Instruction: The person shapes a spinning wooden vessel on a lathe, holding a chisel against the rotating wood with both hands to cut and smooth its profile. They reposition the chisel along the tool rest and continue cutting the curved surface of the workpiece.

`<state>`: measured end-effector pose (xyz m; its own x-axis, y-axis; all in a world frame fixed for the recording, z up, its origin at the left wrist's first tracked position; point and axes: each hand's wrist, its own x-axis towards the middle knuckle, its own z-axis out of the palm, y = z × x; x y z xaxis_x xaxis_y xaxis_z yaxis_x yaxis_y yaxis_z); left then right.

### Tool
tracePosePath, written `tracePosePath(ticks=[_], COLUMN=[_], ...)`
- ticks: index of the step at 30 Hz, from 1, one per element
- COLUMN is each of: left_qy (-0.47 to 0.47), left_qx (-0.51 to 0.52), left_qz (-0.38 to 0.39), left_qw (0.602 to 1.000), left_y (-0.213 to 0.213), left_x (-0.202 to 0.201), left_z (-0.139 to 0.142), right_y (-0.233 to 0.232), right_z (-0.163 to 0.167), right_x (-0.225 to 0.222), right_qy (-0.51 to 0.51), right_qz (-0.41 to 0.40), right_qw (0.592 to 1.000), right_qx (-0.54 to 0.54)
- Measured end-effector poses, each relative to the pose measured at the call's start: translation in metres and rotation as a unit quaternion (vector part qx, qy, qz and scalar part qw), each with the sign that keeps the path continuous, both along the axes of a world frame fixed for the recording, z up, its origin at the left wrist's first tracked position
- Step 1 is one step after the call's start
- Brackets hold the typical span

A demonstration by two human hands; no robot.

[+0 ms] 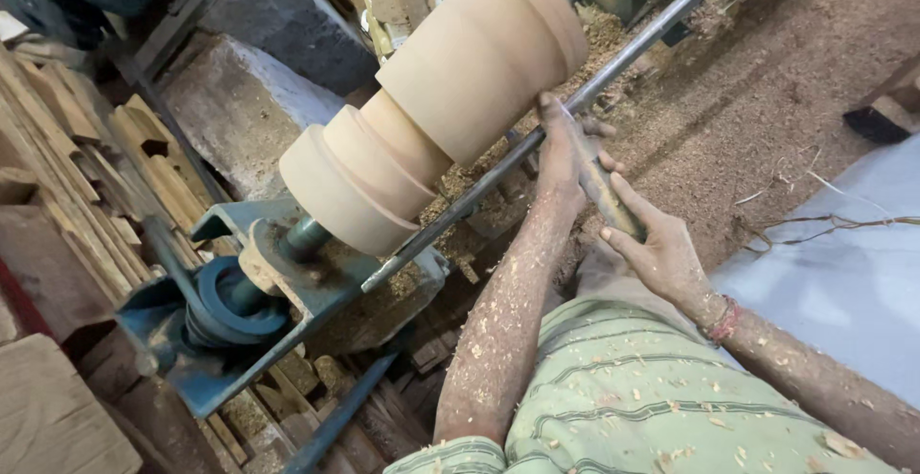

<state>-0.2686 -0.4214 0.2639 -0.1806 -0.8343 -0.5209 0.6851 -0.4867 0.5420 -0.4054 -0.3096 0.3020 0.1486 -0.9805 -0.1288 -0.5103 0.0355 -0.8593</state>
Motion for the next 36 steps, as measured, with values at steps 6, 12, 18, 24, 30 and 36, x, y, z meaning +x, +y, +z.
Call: tracePosePath(ticks=[6, 12, 18, 24, 30, 36], left_qy=[-0.033, -0.039, -0.043, -0.054, -0.045, -0.053], left_qx=[0.015, 0.022, 0.025, 0.032, 0.02, -0.002], left_qz=[-0.013, -0.007, 0.003, 0.014, 0.039, 0.047], left_qw=[0.999, 0.999, 0.999, 0.998, 0.998, 0.997], left_y=[0.0, 0.005, 0.007, 0.014, 0.023, 0.028], left_x=[0.002, 0.008, 0.01, 0.015, 0.016, 0.02], left_z=[-0.005, -0.01, -0.014, -0.004, -0.003, -0.009], right_y=[-0.001, -0.001, 0.003, 0.002, 0.007, 0.008], right_z=[-0.004, -0.01, -0.011, -0.008, -0.012, -0.016], right_x=[-0.003, -0.001, 0.003, 0.005, 0.003, 0.005], right_qy=[0.024, 0.045, 0.011, 0.014, -0.002, 0.005], right_qz=[-0.028, -0.017, -0.007, 0.014, 0.053, 0.058], right_qw=[0.993, 0.99, 0.997, 0.996, 0.999, 0.998], right_qx=[0.109, 0.134, 0.081, 0.085, -0.001, 0.01])
